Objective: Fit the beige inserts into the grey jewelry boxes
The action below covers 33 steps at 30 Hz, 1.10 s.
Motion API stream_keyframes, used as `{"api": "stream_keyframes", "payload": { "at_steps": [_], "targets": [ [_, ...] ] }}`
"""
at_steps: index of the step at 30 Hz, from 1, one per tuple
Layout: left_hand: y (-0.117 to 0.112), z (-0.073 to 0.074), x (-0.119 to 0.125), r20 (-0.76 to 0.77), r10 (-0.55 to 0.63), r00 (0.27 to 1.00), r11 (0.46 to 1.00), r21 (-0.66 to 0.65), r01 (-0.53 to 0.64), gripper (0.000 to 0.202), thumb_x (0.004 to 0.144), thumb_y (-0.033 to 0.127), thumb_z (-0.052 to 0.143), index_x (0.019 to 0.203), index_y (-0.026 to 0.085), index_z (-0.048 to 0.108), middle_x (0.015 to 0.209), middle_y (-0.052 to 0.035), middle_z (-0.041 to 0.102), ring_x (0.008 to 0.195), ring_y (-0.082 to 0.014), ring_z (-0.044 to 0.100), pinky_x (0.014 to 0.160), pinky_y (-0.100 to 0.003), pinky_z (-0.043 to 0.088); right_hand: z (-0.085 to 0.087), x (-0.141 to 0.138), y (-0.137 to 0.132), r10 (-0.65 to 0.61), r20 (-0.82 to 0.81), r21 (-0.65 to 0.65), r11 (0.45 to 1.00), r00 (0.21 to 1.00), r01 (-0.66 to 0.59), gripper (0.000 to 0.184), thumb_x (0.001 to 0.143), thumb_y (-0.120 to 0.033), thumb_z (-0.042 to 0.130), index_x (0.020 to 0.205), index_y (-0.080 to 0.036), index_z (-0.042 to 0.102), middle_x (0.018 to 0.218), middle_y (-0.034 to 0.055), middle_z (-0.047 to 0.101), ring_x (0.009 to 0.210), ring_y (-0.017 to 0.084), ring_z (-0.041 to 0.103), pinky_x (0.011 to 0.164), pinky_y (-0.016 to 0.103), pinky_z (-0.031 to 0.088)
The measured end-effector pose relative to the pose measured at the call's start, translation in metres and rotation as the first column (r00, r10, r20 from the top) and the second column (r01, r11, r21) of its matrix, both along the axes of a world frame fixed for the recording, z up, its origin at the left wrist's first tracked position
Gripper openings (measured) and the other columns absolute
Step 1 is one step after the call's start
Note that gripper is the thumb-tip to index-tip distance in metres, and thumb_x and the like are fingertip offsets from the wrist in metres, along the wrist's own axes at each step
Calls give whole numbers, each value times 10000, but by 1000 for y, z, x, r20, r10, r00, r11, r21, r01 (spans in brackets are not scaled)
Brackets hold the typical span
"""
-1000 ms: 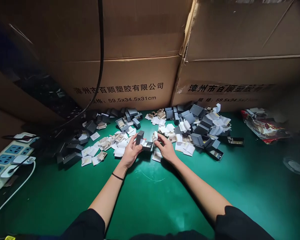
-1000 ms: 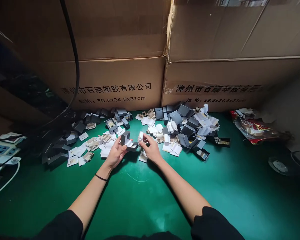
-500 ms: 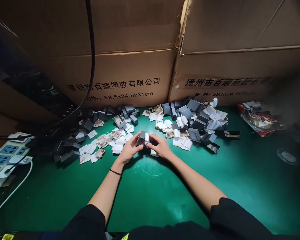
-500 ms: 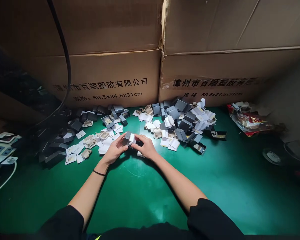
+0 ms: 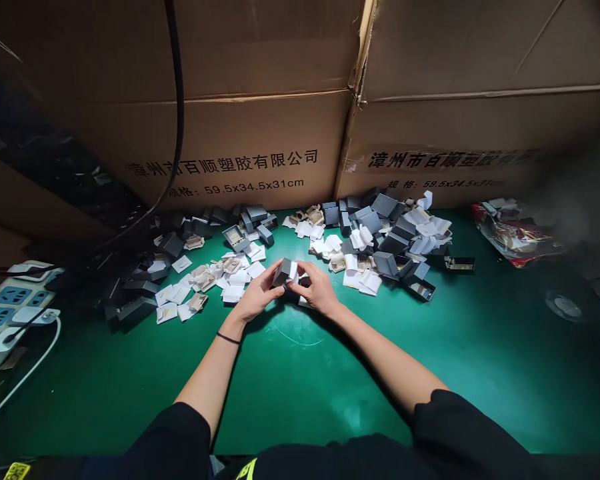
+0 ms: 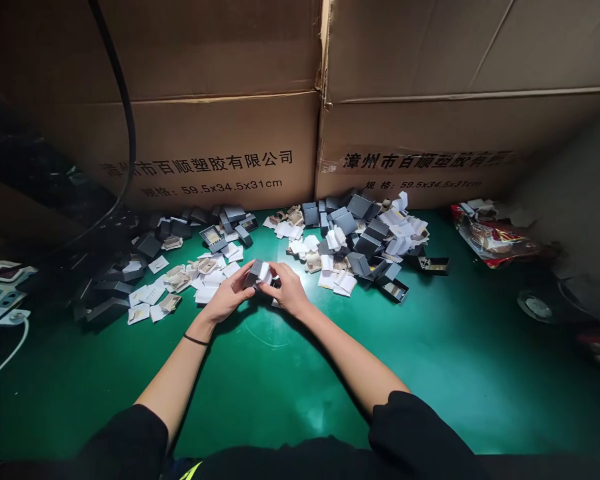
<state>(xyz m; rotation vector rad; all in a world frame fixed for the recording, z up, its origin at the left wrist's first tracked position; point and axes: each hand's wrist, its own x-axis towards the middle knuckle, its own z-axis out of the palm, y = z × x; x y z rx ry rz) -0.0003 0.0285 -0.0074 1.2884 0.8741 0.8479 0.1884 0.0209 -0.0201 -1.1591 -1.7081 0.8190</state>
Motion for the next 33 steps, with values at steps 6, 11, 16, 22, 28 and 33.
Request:
{"api": "stream_keyframes", "payload": {
  "at_steps": [6,11,16,22,28,33],
  "targets": [
    [-1,0,1,4,28,1000,1000,10,-28,767,742,374,751,1428,224,442,1463,-109,458,1355,-309,400,1124,-432,334,-2,1,2,13,92,16,1000,996,-15,393,809,-366,649,1167,-216,592,969,77,609,922,221,571,802,363,514],
    [-1,1,2,-9,49,999,999,4,-49,762,760,419,727,1434,221,433,1472,-111,446,1362,-310,390,1127,-427,326,-3,9,6,118,63,-13,993,991,-117,468,770,-381,693,1190,-214,573,971,70,622,923,209,591,821,363,518],
    [-1,1,3,-25,56,998,998,5,-56,801,750,435,733,1446,207,409,1477,-125,436,1362,-312,388,1132,-441,311,-2,15,8,116,54,-73,991,992,-112,440,707,-418,748,1043,-205,561,952,57,637,874,200,609,817,390,523],
    [-1,-2,3,24,89,996,995,-55,-87,800,744,426,744,1444,222,413,1453,-138,463,1340,-319,419,1104,-455,350,-4,10,6,2,22,-124,992,1000,1,400,667,-424,775,908,-213,536,901,40,663,857,196,630,807,380,517],
    [-1,-1,3,62,105,993,988,-120,-97,787,758,381,741,1451,227,400,1479,-133,431,1328,-301,437,1093,-433,370,-6,4,2,-81,-27,-171,982,996,75,396,677,-467,764,901,-214,558,873,23,674,778,179,616,751,354,508],
    [-1,2,3,51,87,995,991,-107,-81,761,750,382,745,1431,239,437,1486,-120,424,1329,-309,434,1088,-441,380,-6,11,5,87,106,33,995,991,-91,272,822,-464,663,959,-230,676,937,56,670,871,208,576,813,372,470]
  ]
}}
